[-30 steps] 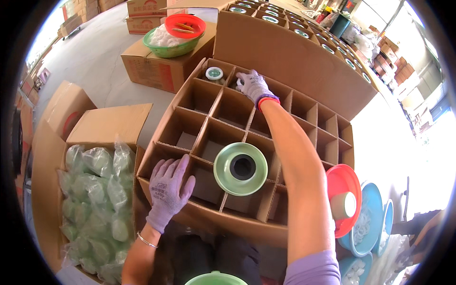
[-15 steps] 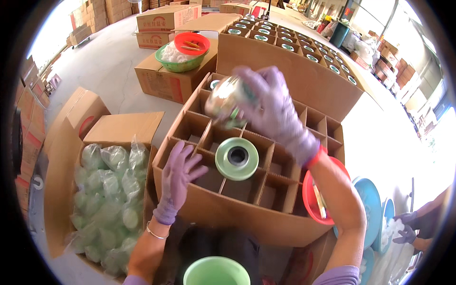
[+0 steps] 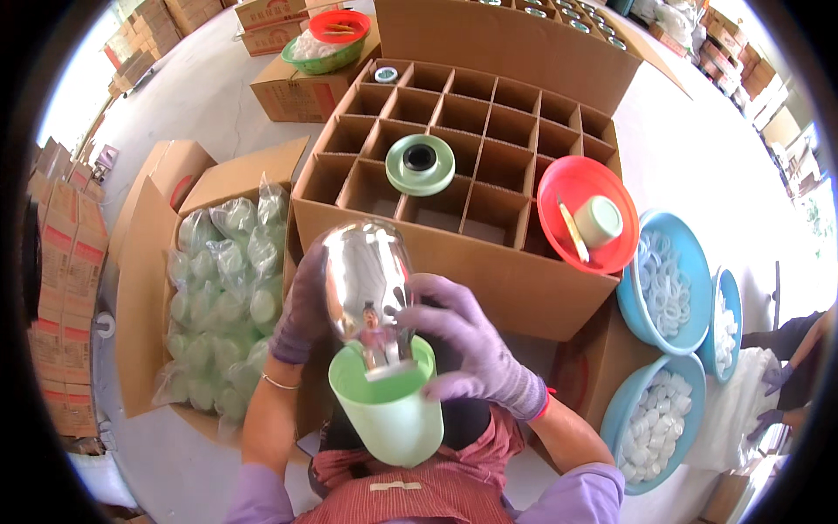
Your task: The person assembles light green thermos flasks by inserting a black filter into the opening, screwing on the lid, and placing the completed unit into a compartmentalized cardboard box. The person repeats this process for multiple units.
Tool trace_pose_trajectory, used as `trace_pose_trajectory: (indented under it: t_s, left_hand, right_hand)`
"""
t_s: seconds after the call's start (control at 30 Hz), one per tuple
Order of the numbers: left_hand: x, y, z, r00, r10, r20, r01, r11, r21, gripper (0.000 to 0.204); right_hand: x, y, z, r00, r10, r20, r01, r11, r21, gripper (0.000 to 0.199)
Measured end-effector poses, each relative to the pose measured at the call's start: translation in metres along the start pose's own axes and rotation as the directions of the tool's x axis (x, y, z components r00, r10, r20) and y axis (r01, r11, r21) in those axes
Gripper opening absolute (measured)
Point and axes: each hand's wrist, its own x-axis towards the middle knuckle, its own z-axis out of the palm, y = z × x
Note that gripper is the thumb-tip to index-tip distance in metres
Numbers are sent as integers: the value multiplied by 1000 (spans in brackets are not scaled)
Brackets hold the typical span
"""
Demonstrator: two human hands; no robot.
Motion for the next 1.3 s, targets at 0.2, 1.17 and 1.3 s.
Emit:
trace_pose_trajectory:
  t_s: [0.2,1.17,1.3]
  left_hand:
    - [-111,21,-6,994,-88,-62,103,947,305,90]
    - [-242,-55,-117,956,-104,-274,259,739,622,50]
    - [-177,22,-104,949,-41,-313,235,754,613,51]
  right_hand:
    - [-124,-17,44,960,250,-124,-249,968,23,59]
    - [13,-52,113,993,55,-102,-19,945,327,86]
    - [-7,-33,101,974,-83,-213,110,987,119,87]
